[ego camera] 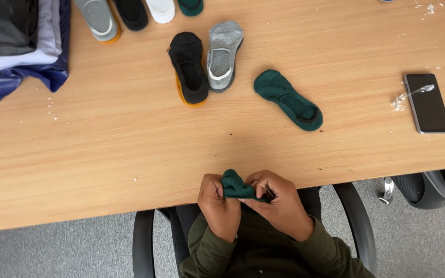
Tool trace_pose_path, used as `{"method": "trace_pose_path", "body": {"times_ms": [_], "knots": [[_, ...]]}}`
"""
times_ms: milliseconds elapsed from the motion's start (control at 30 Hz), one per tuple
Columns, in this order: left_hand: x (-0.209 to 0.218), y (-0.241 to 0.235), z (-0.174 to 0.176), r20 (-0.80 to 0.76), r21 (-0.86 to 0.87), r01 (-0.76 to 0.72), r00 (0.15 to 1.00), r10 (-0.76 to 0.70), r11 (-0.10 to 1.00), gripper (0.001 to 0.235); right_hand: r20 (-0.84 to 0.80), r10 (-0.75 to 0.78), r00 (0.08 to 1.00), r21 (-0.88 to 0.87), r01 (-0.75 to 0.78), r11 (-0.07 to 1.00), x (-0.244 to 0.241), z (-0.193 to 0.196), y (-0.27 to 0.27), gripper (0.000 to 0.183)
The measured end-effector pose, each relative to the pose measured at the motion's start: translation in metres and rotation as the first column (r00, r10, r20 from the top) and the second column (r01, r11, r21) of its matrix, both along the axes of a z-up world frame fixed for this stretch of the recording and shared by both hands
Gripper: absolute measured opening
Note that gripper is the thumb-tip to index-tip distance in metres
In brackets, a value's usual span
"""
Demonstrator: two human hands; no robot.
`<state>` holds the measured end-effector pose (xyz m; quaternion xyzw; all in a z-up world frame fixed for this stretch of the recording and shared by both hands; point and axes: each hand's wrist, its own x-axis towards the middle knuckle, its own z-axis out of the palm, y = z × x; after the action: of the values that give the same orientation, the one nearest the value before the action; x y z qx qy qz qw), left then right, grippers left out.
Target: The person assembles a pair of green slip-on shoes by inserting blue insoles into the fabric uppers. They then place the completed shoes on a wooden table alongside other footwear and insoles.
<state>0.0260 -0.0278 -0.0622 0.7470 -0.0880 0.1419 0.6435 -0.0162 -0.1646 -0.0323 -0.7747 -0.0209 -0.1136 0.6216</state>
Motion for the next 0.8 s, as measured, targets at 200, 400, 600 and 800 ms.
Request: {"method": "trace_pose_path", "body": {"times_ms": [200,400,600,800], "knots": [[-0.034,-0.015,0.002,-0.056,0.129,0.089,0.995,-0.083,0.988,0.031,0.316,-0.366,0.875,-0.212,0.441,0.872,0.01,-0.018,0.002,0.043],[-0.025,0.011,0.014,-0.497,-0.341,0.318,0.737,-0.457,0.885,0.07,0.297,-0.142,0.944,-0.235,0.217,0.947,-0.001,-0.044,-0.024,0.041],[-0.003,0.03,0.02,-0.406,-0.516,0.178,0.811,-0.422,0.838,0.009,0.245,0.054,0.968,-0.351,0.037,0.936,-0.007,-0.019,-0.039,0.019],[0.017,0.042,0.019,-0.468,-0.864,-0.157,0.601,-0.648,0.478,0.005,-0.024,-0.312,0.95,-0.367,0.282,0.887,-0.005,-0.017,-0.06,0.018]]}}
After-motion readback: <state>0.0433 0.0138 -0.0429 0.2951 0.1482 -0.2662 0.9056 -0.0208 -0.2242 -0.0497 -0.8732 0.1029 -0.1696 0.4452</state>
